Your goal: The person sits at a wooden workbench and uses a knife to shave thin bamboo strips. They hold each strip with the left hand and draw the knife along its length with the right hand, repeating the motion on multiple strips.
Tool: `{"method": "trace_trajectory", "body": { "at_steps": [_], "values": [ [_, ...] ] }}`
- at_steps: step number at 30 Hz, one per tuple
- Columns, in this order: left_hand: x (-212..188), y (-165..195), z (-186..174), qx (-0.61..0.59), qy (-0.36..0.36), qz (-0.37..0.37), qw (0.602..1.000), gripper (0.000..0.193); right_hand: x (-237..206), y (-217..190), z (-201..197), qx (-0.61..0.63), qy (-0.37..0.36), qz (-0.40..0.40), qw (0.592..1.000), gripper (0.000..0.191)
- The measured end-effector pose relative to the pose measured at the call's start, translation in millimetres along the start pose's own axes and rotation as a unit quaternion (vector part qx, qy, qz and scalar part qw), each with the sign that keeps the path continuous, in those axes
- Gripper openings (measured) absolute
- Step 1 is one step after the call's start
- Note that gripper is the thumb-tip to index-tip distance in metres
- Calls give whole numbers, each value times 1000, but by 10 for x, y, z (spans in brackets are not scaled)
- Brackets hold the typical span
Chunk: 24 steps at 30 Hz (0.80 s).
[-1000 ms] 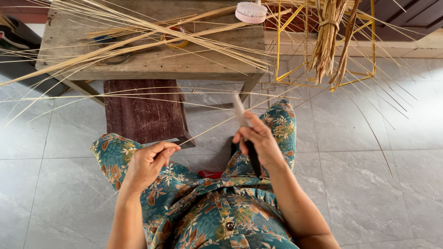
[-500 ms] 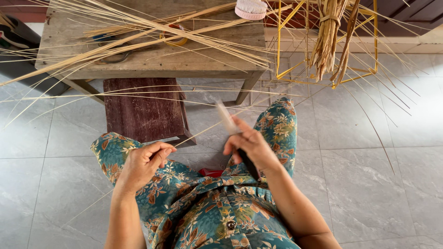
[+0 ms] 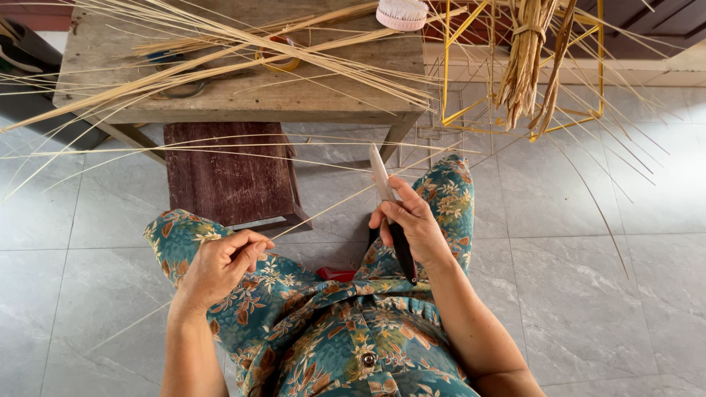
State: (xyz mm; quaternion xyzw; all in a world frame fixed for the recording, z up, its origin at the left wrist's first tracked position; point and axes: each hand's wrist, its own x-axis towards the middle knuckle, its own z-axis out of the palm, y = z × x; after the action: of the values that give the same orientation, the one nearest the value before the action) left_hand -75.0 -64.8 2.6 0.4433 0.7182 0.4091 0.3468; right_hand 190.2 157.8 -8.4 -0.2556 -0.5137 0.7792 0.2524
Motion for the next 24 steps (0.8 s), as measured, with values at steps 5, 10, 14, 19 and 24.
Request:
{"method": "trace_trajectory", "body": {
  "at_steps": [5, 10, 14, 19, 24],
  "values": [
    [63, 58, 216, 7, 2, 4, 1000, 17, -57, 126, 248, -58, -59, 71, 994, 46],
    [44, 46, 149, 5, 26, 29, 999, 15, -35, 80, 163, -62, -15, 70, 996, 40],
    [-65, -29, -82, 7, 42, 15, 999, 15, 18, -97, -206, 15, 108, -31, 994, 46],
    [-67, -65, -105, -1, 73, 2, 997, 15, -55, -174, -326, 48, 101, -119, 987, 46],
    [108, -12, 201, 70, 7, -66, 995, 17, -135, 43, 159, -101, -69, 21, 992, 60]
  ]
}}
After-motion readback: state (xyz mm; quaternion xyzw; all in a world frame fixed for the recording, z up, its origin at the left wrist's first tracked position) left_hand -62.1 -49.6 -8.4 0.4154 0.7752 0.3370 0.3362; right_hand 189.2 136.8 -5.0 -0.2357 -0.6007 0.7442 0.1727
